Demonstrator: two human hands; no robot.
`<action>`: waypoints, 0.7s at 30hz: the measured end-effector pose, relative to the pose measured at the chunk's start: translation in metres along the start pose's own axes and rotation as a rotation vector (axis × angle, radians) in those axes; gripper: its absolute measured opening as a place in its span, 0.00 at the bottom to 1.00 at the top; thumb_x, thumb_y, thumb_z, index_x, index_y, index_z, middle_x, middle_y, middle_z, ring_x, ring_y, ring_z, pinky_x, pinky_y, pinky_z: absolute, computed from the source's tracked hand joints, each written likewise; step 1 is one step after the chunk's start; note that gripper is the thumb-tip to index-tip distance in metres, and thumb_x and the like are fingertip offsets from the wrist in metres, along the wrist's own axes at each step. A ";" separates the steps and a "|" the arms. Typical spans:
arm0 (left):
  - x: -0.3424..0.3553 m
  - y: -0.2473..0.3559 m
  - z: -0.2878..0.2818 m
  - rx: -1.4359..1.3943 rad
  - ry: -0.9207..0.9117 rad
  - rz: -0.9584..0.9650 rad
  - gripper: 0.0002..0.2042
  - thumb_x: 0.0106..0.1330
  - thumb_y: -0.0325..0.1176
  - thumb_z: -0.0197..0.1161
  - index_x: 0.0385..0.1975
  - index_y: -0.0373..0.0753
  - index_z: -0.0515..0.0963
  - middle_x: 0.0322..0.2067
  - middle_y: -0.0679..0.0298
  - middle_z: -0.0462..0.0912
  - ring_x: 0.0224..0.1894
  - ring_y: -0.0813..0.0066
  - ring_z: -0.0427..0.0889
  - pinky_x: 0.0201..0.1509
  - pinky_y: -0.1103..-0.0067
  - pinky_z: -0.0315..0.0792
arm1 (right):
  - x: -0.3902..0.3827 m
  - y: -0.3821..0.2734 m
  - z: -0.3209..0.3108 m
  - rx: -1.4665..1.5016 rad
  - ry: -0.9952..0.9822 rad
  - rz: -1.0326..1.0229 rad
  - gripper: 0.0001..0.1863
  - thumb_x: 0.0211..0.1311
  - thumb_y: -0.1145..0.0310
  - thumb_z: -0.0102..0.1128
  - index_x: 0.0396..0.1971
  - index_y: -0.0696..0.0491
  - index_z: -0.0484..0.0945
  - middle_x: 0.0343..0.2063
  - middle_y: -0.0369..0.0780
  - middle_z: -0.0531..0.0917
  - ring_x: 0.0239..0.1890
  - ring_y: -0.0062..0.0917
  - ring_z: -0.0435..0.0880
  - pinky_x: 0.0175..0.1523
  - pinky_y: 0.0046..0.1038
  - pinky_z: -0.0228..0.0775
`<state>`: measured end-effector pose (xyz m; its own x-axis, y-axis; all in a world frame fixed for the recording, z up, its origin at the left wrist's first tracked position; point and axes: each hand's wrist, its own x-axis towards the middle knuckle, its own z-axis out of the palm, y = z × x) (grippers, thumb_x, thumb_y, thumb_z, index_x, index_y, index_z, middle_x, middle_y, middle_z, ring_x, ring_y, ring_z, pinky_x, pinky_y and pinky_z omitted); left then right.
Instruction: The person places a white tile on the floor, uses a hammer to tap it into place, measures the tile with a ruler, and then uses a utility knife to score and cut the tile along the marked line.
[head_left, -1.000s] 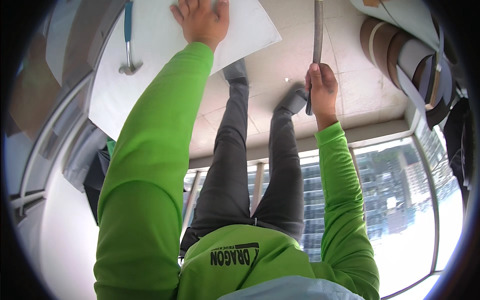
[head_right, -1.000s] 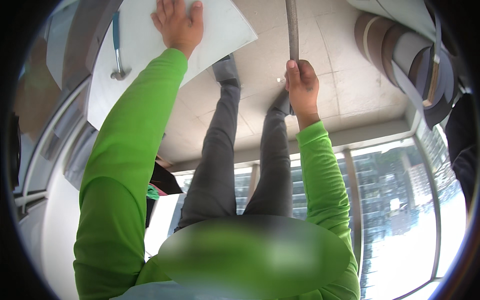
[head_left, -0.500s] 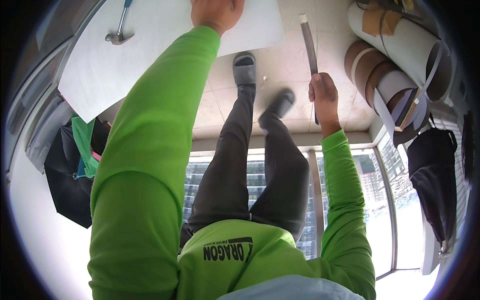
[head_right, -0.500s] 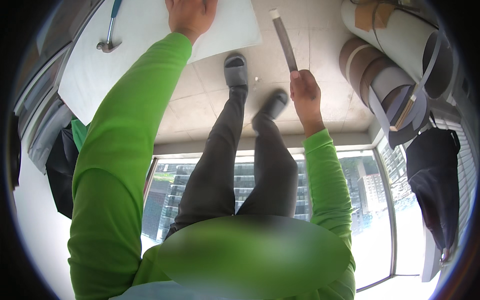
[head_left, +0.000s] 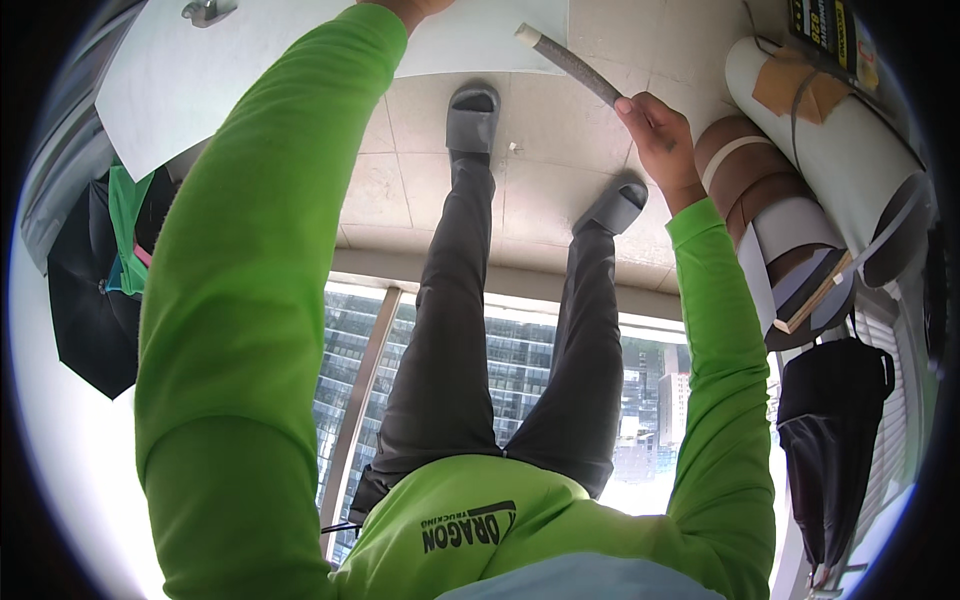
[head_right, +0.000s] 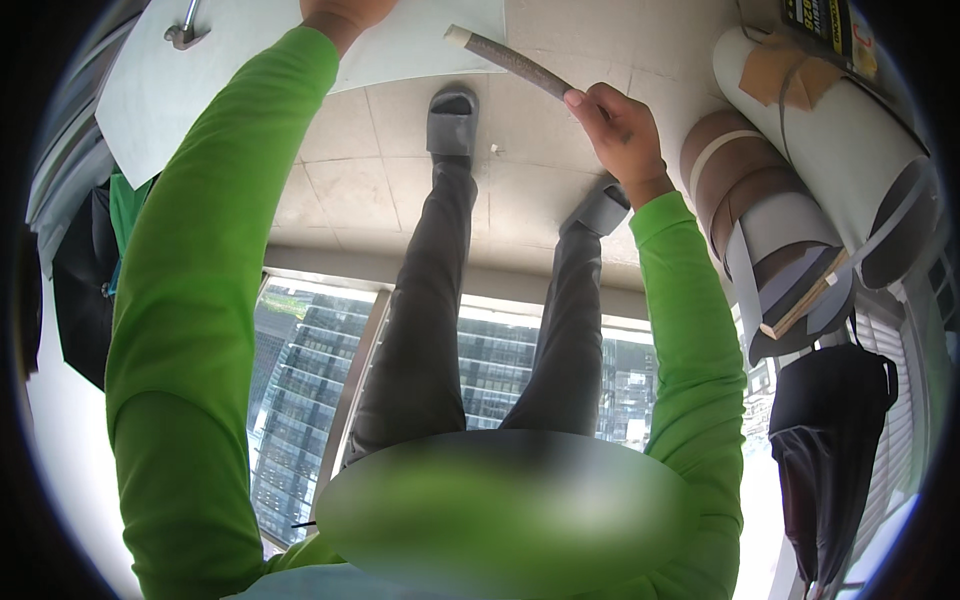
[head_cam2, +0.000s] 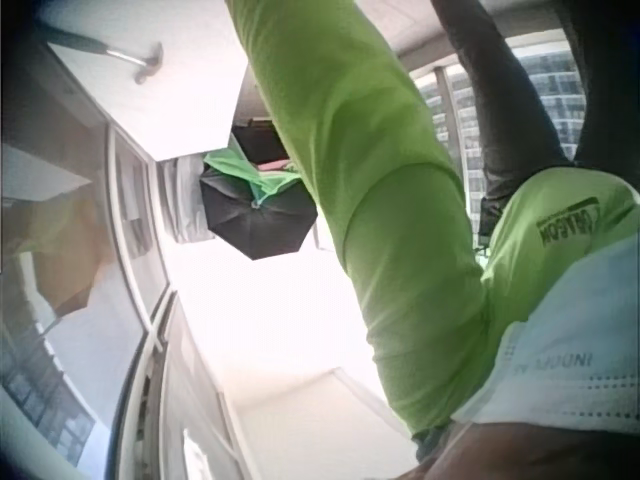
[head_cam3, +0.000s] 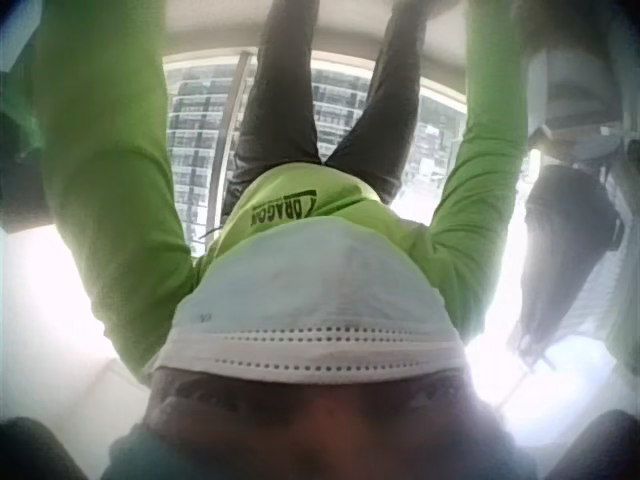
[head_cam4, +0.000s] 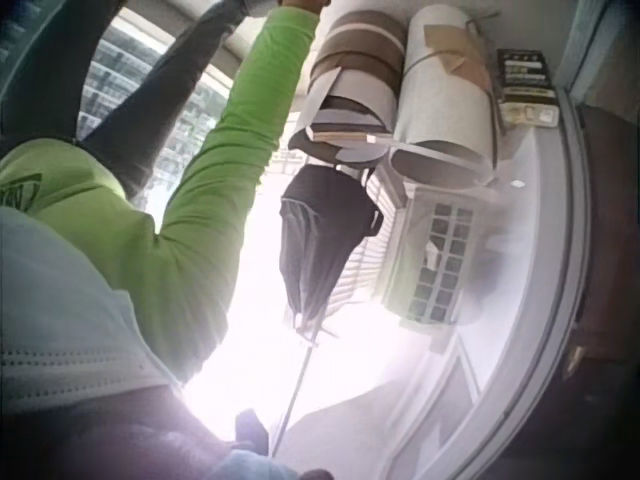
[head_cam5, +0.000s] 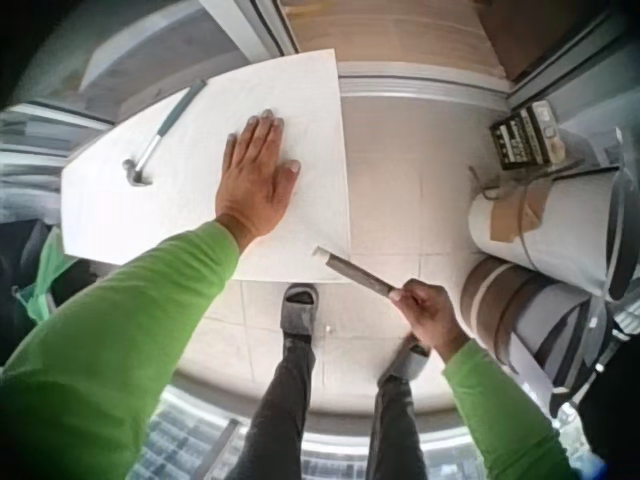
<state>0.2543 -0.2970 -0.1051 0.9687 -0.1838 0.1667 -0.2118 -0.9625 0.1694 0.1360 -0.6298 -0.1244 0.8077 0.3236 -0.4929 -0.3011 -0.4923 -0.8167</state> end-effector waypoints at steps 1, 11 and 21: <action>0.001 0.001 0.001 0.001 0.003 0.005 0.32 0.75 0.47 0.49 0.74 0.34 0.60 0.76 0.48 0.58 0.78 0.48 0.53 0.81 0.54 0.43 | 0.000 0.002 -0.001 -0.022 -0.010 -0.013 0.23 0.73 0.51 0.62 0.23 0.55 0.77 0.14 0.35 0.69 0.19 0.19 0.65 0.27 0.26 0.61; 0.002 0.001 0.004 0.021 0.019 0.017 0.32 0.75 0.48 0.49 0.74 0.35 0.60 0.76 0.48 0.58 0.78 0.48 0.53 0.81 0.56 0.44 | 0.030 -0.011 -0.010 -0.209 -0.043 -0.119 0.27 0.70 0.44 0.62 0.22 0.54 0.77 0.12 0.36 0.69 0.17 0.22 0.67 0.26 0.29 0.62; 0.003 -0.002 0.005 0.019 0.010 0.010 0.31 0.77 0.48 0.46 0.74 0.35 0.61 0.76 0.48 0.58 0.79 0.49 0.53 0.81 0.55 0.43 | 0.024 -0.001 -0.024 -0.179 -0.070 -0.160 0.26 0.69 0.47 0.64 0.21 0.53 0.77 0.12 0.36 0.69 0.16 0.23 0.67 0.25 0.28 0.61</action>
<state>0.2582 -0.2962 -0.1102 0.9652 -0.1918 0.1778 -0.2191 -0.9642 0.1495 0.1682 -0.6406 -0.1280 0.7992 0.4609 -0.3858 -0.0722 -0.5636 -0.8229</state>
